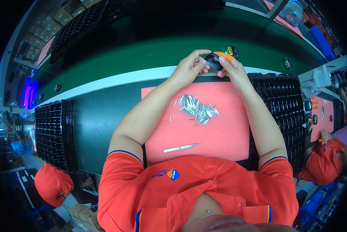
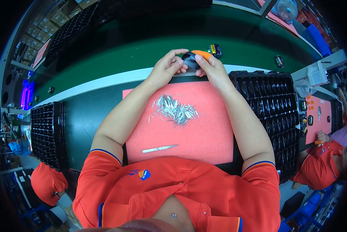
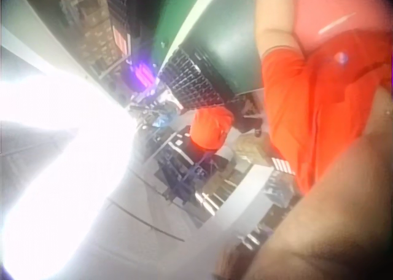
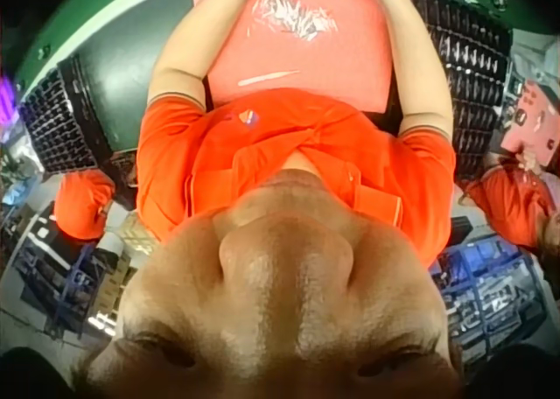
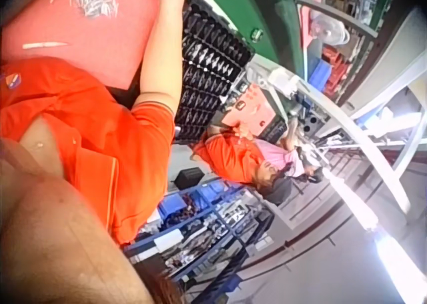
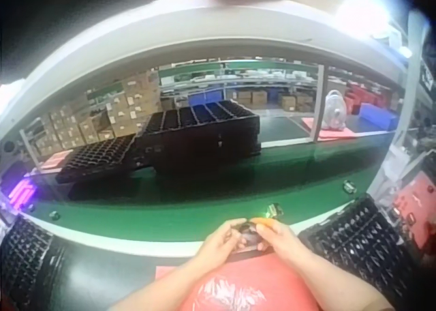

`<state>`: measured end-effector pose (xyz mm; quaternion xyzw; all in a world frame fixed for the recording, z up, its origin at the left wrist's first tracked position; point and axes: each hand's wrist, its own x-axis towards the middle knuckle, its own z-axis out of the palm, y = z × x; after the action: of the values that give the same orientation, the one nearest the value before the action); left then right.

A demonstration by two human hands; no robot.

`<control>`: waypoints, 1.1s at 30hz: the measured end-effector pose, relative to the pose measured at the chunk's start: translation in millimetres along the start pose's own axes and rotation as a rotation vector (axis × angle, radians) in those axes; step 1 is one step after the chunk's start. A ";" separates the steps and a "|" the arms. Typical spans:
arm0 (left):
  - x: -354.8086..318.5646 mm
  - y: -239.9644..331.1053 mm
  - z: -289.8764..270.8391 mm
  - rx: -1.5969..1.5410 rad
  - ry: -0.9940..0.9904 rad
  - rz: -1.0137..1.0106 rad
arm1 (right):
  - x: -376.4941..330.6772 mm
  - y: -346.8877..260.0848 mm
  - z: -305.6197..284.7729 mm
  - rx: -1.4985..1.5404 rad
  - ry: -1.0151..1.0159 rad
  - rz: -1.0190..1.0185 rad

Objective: Assembling small silver pins and orange components into black plastic housings at a factory workstation.

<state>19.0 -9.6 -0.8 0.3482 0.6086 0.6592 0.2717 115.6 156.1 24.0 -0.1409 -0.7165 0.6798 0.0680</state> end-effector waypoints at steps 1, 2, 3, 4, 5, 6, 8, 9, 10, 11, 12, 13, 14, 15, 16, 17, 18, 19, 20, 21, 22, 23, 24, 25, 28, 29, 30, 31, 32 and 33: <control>0.3 -0.5 -0.4 -0.001 0.000 0.000 | 0.3 0.5 0.2 -0.001 0.001 0.000; 0.9 -1.0 -0.8 -0.001 0.002 0.003 | 0.7 1.0 0.1 -0.026 0.012 -0.029; 1.5 -1.6 -1.8 0.000 0.005 0.007 | 1.5 1.1 0.4 -0.052 0.022 -0.058; 2.1 -2.7 -2.6 0.001 0.009 0.006 | 1.9 0.8 0.4 -0.052 0.018 -0.058; 1.1 -4.0 -5.0 0.011 0.006 0.024 | 2.5 0.4 2.4 -0.069 0.015 -0.060; 0.0 -5.1 -7.6 0.021 0.006 0.042 | 3.2 0.0 4.5 -0.086 0.009 -0.062; -0.4 -7.0 -7.9 0.025 0.030 0.080 | 4.3 0.6 5.9 -0.092 0.026 -0.059; -0.8 -8.9 -9.2 0.028 0.041 0.120 | 5.5 1.6 6.9 -0.089 0.021 -0.055; 1.0 -15.2 -9.3 0.094 0.087 0.170 | 4.4 3.2 5.4 -0.115 0.047 -0.058; 2.8 -10.5 -7.4 0.172 0.114 0.187 | 4.0 6.7 1.0 -0.138 0.072 -0.063; 3.6 -3.2 -8.7 0.254 0.146 0.206 | 4.6 11.2 -5.2 -0.135 0.053 -0.075; 4.9 -1.2 -13.5 0.220 0.202 0.225 | 0.3 5.1 0.3 -0.107 0.064 -0.085; 5.8 0.4 -24.4 0.250 0.239 0.227 | -3.3 -0.2 2.9 -0.127 0.076 -0.056; 8.4 1.0 -34.9 0.196 0.320 0.252 | -6.0 -3.8 2.4 -0.157 0.065 -0.027; 9.9 1.4 -49.2 0.140 0.395 0.280 | -5.8 -5.7 4.9 -0.190 0.060 0.003; 11.2 1.5 -68.2 0.182 0.480 0.306 | -5.0 -4.3 6.7 -0.184 0.047 -0.003; 6.6 11.2 -85.0 0.246 0.557 0.289 | -5.5 -3.0 4.3 -0.175 0.053 0.014; 5.1 1.1 -119.6 0.387 0.650 0.341 | -7.2 -5.6 5.0 -0.169 0.055 0.024; -0.9 -3.3 -149.9 0.701 0.797 0.350 | -7.8 -6.8 5.3 -0.169 0.057 0.018; -11.4 -9.8 -187.2 0.828 0.891 0.302 | -7.6 -9.3 8.1 -0.169 0.057 0.014; -24.5 -10.6 -223.5 0.999 0.956 0.298 | -7.1 -10.5 10.5 -0.166 0.048 0.008; -36.8 -8.2 -256.3 1.073 1.001 0.220 | -7.5 -11.4 10.3 -0.164 0.046 0.005; -64.8 -9.6 -301.0 1.318 1.073 0.216 | -7.1 -13.8 15.4 -0.157 0.027 0.004; -85.1 -8.9 -333.9 1.432 1.132 0.048 | -6.6 -13.7 16.2 -0.173 0.016 -0.004; -110.9 -1.1 -378.2 1.518 1.303 -0.293 | -2.8 -3.6 4.0 -0.202 0.036 -0.005; -127.6 3.8 -393.0 1.515 1.362 -0.395 | -2.7 -2.2 4.1 -0.202 0.015 -0.021; -151.9 7.0 -412.9 1.556 1.403 -0.482 | -3.3 -4.0 8.7 -0.196 0.006 -0.022; -174.7 8.9 -431.6 1.594 1.442 -0.569 | -4.4 -7.3 12.6 -0.209 -0.034 -0.037; -190.1 5.5 -443.4 1.646 1.470 -0.615 | -4.7 -7.6 14.4 -0.227 -0.062 -0.047; -196.5 2.0 -449.1 1.696 1.483 -0.650 | -5.0 -5.3 13.6 -0.227 -0.044 -0.039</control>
<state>-215.7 -438.9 -31.5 -0.2236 0.9229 -0.0163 -0.3131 115.9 141.5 28.8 -0.1188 -0.7929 0.5956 0.0493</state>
